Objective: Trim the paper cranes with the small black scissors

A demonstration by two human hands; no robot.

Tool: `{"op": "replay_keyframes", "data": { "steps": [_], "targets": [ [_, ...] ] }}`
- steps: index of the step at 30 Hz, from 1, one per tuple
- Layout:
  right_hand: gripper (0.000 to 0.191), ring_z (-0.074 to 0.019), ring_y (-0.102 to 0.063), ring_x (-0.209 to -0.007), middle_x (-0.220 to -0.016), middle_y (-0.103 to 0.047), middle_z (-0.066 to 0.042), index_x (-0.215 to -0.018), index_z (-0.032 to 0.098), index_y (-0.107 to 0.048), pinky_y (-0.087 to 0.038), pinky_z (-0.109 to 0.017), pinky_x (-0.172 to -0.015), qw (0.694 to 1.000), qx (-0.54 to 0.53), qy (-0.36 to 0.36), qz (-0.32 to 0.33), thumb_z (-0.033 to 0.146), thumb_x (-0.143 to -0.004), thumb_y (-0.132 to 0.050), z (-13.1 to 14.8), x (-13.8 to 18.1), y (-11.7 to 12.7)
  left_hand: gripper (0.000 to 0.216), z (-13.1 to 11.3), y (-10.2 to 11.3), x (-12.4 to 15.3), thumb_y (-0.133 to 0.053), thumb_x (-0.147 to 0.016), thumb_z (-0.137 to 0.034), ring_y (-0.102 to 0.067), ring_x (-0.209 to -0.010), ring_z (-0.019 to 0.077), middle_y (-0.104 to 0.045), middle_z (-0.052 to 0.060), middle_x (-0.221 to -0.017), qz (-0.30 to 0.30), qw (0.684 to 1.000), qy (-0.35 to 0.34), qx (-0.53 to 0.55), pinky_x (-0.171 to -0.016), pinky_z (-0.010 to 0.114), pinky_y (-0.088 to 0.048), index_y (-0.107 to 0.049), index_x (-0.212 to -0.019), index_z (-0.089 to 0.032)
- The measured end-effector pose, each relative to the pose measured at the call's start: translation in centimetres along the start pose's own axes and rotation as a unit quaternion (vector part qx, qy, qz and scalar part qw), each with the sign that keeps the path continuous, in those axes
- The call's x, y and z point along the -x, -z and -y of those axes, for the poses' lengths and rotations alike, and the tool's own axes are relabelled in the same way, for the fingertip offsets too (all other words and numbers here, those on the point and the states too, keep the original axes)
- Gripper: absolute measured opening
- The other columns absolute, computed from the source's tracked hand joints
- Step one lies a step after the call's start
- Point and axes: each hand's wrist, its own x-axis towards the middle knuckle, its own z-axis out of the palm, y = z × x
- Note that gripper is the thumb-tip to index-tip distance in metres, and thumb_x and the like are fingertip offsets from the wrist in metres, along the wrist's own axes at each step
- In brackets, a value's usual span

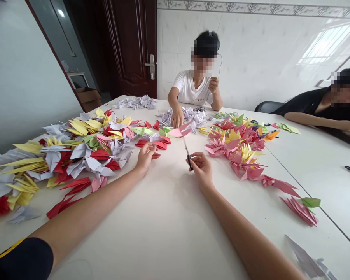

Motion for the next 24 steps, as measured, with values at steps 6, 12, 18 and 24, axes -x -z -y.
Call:
{"op": "replay_keyframes", "data": {
  "steps": [6, 12, 18, 24],
  "targets": [
    [0.046, -0.0103, -0.055, -0.051, -0.067, -0.058, 0.004, -0.074, 0.024, -0.043, -0.027, -0.021, -0.038, 0.979, -0.052, -0.032, -0.194, 0.05, -0.07, -0.08, -0.6, -0.9, 1.0, 0.023, 0.2, 0.0, -0.1, -0.067, -0.084, -0.035, -0.066, -0.063, 0.0084, -0.06, 0.003, -0.097, 0.0, 1.0, -0.002, -0.006, -0.064, 0.023, -0.058, -0.06, -0.096, -0.017],
    [0.049, -0.0101, -0.056, -0.053, -0.077, -0.065, 0.002, -0.074, 0.024, -0.042, -0.026, -0.021, -0.038, 0.984, -0.056, -0.039, -0.166, 0.048, -0.065, -0.084, -1.0, -1.1, 1.1, 0.022, 0.2, 0.0, -0.1, -0.067, -0.084, -0.034, -0.065, -0.063, 0.0079, -0.06, 0.003, -0.095, 0.002, 1.0, 0.003, -0.015, -0.064, 0.022, -0.057, -0.06, -0.096, -0.017],
    [0.047, -0.0105, -0.054, -0.049, -0.064, -0.056, 0.005, -0.074, 0.025, -0.042, -0.027, -0.022, -0.036, 0.971, -0.077, -0.063, -0.215, 0.059, -0.073, -0.074, -0.7, -1.1, 1.3, 0.018, -0.1, 0.0, 0.1, -0.066, -0.083, -0.03, -0.064, -0.062, 0.0076, -0.06, 0.003, -0.096, 0.004, 1.0, 0.003, -0.01, -0.064, 0.023, -0.057, -0.06, -0.093, -0.017],
    [0.043, -0.009, -0.05, -0.044, -0.061, -0.056, 0.004, -0.068, 0.023, -0.044, -0.026, -0.02, -0.032, 0.99, -0.084, -0.078, -0.087, 0.044, -0.067, -0.082, -0.5, -0.7, 0.6, 0.014, -0.2, -0.1, 0.2, -0.066, -0.083, -0.027, -0.065, -0.062, 0.0073, -0.061, 0.002, -0.095, 0.008, 1.0, 0.001, -0.017, -0.063, 0.021, -0.056, -0.061, -0.092, -0.017]
  ]
}}
